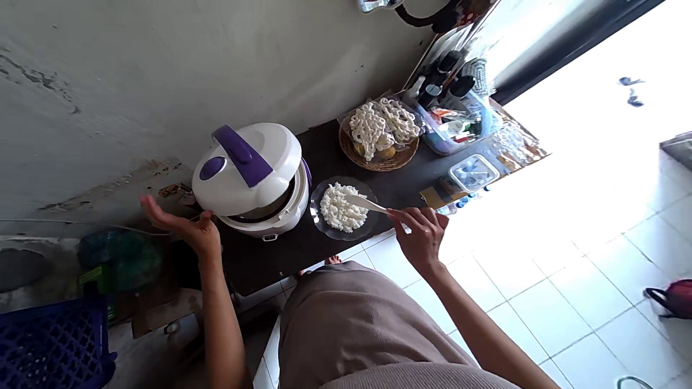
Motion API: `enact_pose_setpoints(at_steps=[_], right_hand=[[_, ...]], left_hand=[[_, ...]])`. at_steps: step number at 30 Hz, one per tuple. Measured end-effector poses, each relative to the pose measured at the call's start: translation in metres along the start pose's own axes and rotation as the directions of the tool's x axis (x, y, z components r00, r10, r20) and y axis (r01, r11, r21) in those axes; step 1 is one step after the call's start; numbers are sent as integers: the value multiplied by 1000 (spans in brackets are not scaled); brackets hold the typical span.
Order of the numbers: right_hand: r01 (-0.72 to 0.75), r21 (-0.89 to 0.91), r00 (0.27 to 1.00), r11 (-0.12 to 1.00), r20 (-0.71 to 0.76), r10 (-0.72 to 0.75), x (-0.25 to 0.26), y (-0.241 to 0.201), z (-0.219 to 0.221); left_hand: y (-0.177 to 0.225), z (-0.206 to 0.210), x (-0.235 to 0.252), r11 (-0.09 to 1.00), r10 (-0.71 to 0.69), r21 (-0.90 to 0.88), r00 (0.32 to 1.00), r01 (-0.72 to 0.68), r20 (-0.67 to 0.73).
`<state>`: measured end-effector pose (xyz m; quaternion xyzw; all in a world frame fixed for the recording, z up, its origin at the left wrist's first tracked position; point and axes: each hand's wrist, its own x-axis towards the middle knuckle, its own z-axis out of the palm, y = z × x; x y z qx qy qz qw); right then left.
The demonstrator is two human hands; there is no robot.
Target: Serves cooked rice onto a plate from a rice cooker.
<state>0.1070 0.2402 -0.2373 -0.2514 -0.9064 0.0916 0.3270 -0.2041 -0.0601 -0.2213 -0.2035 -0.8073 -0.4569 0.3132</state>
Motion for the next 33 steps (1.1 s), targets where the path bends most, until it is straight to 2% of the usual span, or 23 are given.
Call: enact_pose_setpoints(at_steps=[3, 6, 11, 14, 16, 20, 21, 24, 25, 29, 33], right_hand=[[-30, -4, 1000, 1000, -7, 30, -2, -3, 1], [-89, 6, 996, 996, 17, 88, -1, -5, -1], [-147, 50, 986, 988, 85, 143, 3, -8, -12], [-149, 74, 983, 986, 116, 140, 5, -10, -21], [-120, 78, 991, 990, 61, 115, 9, -15, -31], [-87, 103, 991, 991, -90, 97, 13, -24, -38], [-93, 111, 991, 989, -84, 102, 8, -21, -30], [-91, 28, 989, 995, 121, 87, -25, -2, 7], [-82, -3, 986, 997, 144, 81, -27, 3, 12], [-139, -1, 973, 990, 188, 136, -12, -3, -1], [-131, 8, 967, 991, 222, 126, -4, -1, 3]], left_hand=[[-4, -9, -19, 987, 48, 149, 998, -53, 40], [8, -15, -40, 966, 8, 255, 995, -33, 99], [17, -18, -79, 991, -60, 117, 998, 62, -19], [29, -17, -100, 974, -213, 59, 973, 219, -94], [35, -16, -113, 945, -319, 47, 945, 323, -75], [35, -14, -139, 947, -319, 51, 947, 318, 21], [37, -13, -144, 946, -321, 51, 947, 319, 34], [41, -12, -155, 938, -346, 55, 936, 343, 69], [43, -9, -156, 938, -345, 57, 935, 342, 76], [47, -8, -162, 942, -334, 70, 939, 329, 84], [49, -3, -164, 938, -346, 60, 932, 341, 107]])
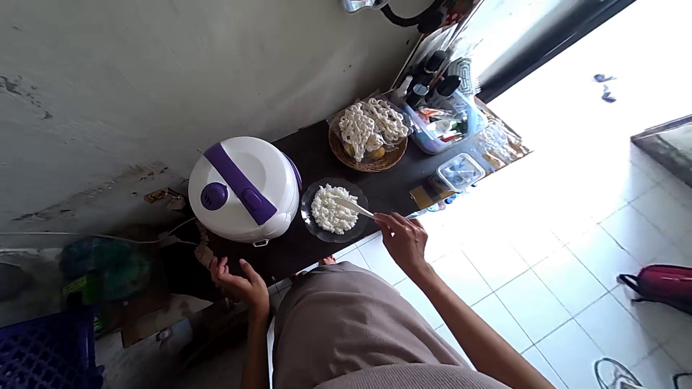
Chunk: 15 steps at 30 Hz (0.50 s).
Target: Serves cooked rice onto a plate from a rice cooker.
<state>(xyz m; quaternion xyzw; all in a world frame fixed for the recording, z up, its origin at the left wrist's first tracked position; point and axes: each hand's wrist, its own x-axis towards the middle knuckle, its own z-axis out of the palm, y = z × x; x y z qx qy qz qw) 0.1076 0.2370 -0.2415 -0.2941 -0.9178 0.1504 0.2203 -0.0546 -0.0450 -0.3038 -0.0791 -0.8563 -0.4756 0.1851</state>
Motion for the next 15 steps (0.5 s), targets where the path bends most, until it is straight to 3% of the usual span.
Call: enact_pose_setpoints(at_steps=[3, 7, 9, 12, 15], right_hand=[[-7, 20, 1000, 1000, 22, 6, 1, -7, -4], [73, 37, 975, 997, -211, -63, 10, -36, -33], [95, 40, 957, 995, -280, -80, 8, -32, -24], [102, -20, 994, 995, -47, -103, -8, -8, 11], [99, -36, 995, 994, -24, -100, -2, -10, 6]], left_hand=[[0, -1, -3, 1000, 12, -2, 1000, -12, 2], [-2, -5, -11, 1000, -21, -17, 999, 21, 32], [-3, -6, -16, 1000, -23, -12, 999, 24, 42], [-3, -3, -19, 999, -8, -38, 999, 10, 52], [4, 0, -18, 999, 7, -33, 999, -5, 49]])
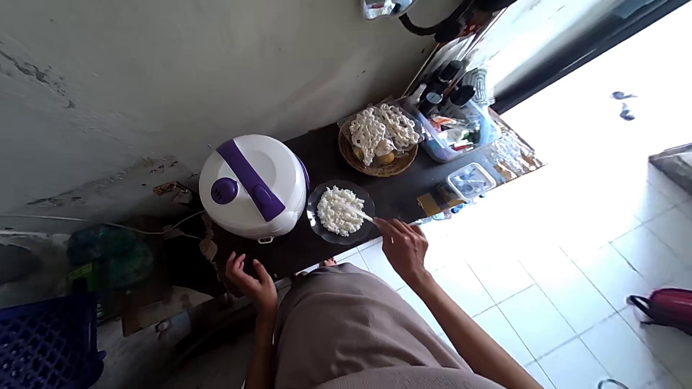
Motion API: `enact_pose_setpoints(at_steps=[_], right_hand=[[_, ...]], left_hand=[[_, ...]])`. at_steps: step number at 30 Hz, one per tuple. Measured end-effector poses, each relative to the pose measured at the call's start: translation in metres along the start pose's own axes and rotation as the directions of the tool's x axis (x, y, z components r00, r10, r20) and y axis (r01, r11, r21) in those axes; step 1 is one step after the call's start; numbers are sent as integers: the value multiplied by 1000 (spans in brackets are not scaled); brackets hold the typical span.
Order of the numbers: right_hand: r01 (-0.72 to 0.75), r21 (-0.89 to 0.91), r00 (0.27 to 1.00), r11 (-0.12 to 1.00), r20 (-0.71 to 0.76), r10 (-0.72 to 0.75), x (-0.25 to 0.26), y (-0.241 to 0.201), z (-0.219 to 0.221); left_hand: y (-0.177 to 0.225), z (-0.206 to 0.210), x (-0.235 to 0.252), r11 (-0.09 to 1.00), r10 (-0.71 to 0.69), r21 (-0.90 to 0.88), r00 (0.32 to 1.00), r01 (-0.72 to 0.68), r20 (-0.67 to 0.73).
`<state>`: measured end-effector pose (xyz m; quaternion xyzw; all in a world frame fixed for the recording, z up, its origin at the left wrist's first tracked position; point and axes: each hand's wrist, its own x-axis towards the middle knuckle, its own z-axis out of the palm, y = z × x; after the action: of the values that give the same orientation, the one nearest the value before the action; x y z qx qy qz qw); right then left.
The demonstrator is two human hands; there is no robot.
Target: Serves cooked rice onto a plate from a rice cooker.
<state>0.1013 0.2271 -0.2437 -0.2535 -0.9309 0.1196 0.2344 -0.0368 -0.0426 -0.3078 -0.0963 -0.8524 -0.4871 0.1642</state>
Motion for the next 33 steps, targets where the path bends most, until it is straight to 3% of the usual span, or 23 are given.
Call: enact_pose_setpoints(at_steps=[5, 10, 12, 14, 16, 18, 20, 22, 25, 27, 30, 33], right_hand=[[-142, 44, 979, 989, 157, 133, 7, 2, -1], [-538, 189, 763, 821, 524, 379, 16, -4, -16], [-623, 346, 730, 701, 578, 364, 12, -3, -13], [-717, 525, 680, 458, 670, 297, 8, -9, -14], [-753, 596, 649, 280, 743, 165, 9, -21, -20], [-721, 644, 670, 256, 742, 19, 11, -35, -24], [-585, 750, 743, 310, 648, -165, 13, -51, -21], [-337, 859, 793, 385, 480, -376, 19, -67, -11], [-39, 914, 726, 403, 303, -618, 34, -87, 6], [-11, 920, 637, 391, 308, -707, 42, -94, 9], [-51, 897, 519, 440, 400, -755, 43, -97, 8], [-133, 824, 536, 551, 528, -659, 39, -84, 5]], left_hand=[[4, 3, 1, 998, -59, -32, 996, 62, 68], [12, 0, 3, 989, -85, -102, 975, 108, 206], [26, -7, 10, 965, -146, -131, 880, 227, 453], [43, -14, 20, 929, -157, -123, 672, 349, 724], [62, -15, 27, 896, -107, -129, 490, 424, 865], [80, -15, 26, 878, -22, -195, 445, 436, 895], [97, -15, 23, 862, 37, -269, 476, 430, 878], [113, -18, 17, 837, 14, -314, 555, 449, 832], [127, -23, 10, 791, -132, -349, 697, 502, 705], [131, -27, 12, 745, -255, -360, 739, 561, 624], [124, -35, 14, 691, -370, -348, 723, 634, 583], [93, -33, 8, 769, -385, -320, 801, 552, 458]])
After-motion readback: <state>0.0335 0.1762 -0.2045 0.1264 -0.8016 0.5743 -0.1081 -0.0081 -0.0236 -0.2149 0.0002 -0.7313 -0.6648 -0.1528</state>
